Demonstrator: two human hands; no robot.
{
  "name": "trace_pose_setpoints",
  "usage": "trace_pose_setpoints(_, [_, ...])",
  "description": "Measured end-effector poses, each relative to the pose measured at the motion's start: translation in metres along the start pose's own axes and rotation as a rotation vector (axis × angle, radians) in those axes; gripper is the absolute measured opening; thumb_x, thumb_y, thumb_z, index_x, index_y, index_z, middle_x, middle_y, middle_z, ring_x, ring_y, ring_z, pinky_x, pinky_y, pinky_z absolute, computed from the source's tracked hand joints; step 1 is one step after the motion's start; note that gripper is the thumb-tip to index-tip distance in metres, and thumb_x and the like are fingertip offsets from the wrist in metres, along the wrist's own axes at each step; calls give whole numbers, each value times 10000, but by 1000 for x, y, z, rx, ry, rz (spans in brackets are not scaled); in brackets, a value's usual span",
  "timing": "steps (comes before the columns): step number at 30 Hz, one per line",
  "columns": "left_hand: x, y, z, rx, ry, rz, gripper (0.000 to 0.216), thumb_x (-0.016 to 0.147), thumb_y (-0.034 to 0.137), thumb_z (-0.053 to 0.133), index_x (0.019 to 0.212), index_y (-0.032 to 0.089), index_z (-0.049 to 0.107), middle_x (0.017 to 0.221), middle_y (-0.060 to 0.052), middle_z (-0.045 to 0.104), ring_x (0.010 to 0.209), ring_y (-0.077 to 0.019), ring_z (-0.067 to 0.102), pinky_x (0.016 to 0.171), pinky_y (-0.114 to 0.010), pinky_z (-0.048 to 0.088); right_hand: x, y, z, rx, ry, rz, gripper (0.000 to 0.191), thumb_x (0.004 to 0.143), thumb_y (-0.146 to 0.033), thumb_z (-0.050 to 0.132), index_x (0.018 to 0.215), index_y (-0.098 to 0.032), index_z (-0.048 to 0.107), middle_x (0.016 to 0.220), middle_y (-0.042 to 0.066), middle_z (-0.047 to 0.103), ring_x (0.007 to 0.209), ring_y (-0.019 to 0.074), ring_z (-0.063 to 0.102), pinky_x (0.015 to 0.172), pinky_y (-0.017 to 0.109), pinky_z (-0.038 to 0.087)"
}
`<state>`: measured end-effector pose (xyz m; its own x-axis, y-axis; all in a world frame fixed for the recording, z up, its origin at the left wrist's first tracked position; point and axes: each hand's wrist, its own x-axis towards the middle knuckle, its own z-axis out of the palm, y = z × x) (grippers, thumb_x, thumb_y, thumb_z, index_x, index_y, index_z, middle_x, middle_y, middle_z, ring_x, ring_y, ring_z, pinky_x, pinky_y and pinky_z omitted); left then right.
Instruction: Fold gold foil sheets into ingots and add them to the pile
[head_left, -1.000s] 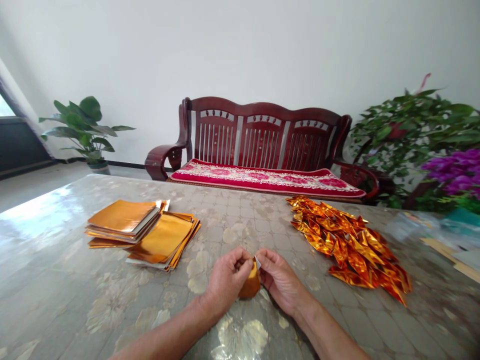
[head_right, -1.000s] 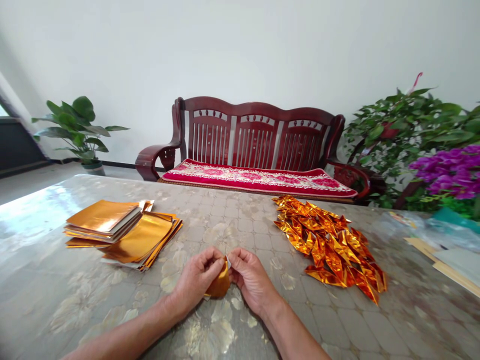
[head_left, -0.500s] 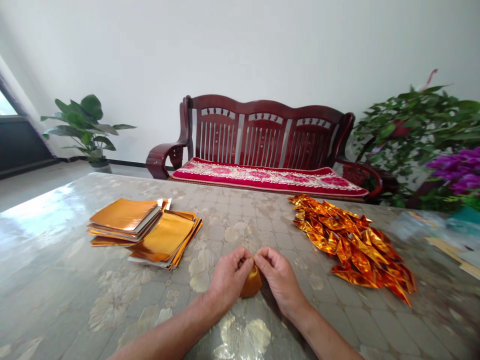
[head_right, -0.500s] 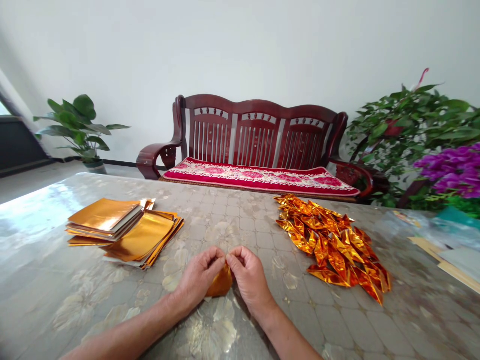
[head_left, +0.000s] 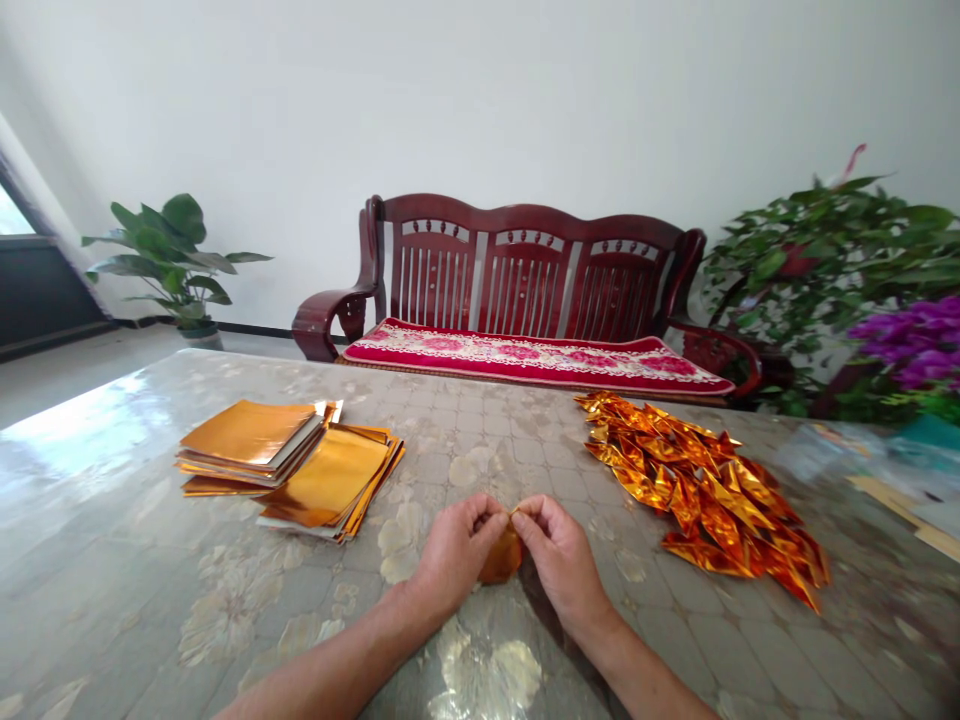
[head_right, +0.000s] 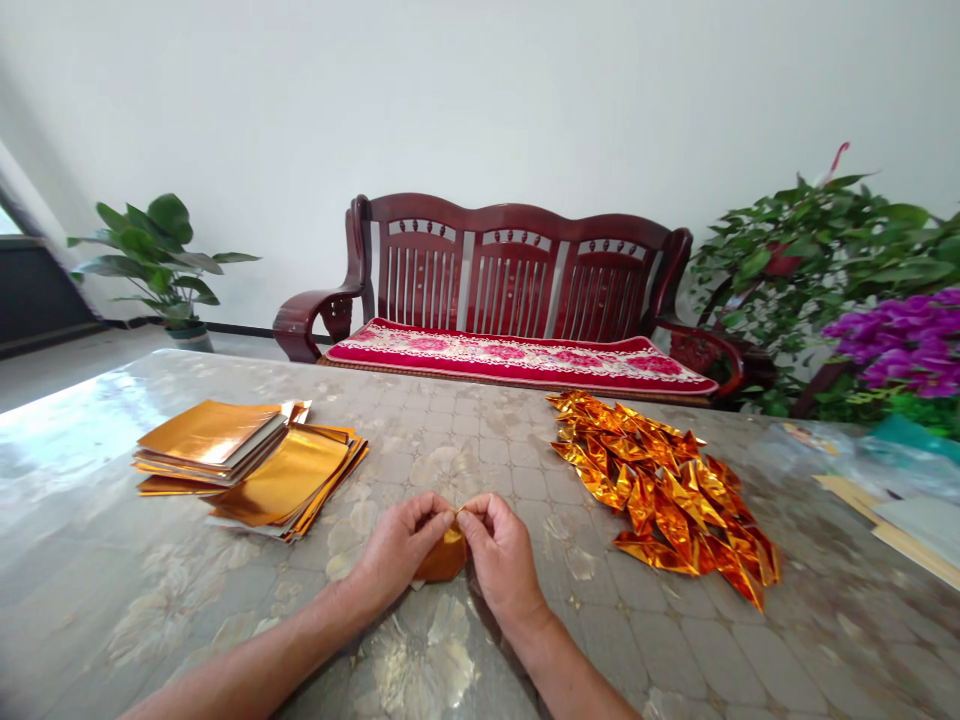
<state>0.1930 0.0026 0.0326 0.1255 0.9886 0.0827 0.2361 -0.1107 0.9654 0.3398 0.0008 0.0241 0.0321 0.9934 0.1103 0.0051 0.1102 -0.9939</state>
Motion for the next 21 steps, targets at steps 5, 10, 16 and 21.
trace_pose_setpoints(5, [5,-1,-8,-449,-151,-85,517,868,601,510,992,124,666,785,-60,691,667,-151,597,609,-242,442,7,0,-9,148,212,51,362,701,-527,776,786,-207,630,662,-21,602,621,154,532,568,254,450])
trace_pose_setpoints(10, [4,-4,-17,-439,-165,7,520,793,527,662,1141,140,687,814,-29,667,595,-99,543,611,-231,462,10,1,-13,257,278,78,409,631,-527,831,771,-199,631,660,-30,604,604,130,536,543,230,457])
trace_pose_setpoints(16, [4,-4,-25,-248,-201,180,390,827,375,627,1150,183,729,836,-39,685,677,-131,574,664,-239,481,8,-1,-9,297,270,118,404,617,-507,846,760,-198,630,665,-27,616,600,132,545,538,234,468])
trace_pose_setpoints(21, [6,-2,-30,-81,-177,341,250,826,255,610,996,216,789,804,-44,710,733,-158,618,748,-262,489,5,0,-8,287,221,142,383,633,-507,835,753,-203,635,663,-23,625,603,137,548,543,243,462])
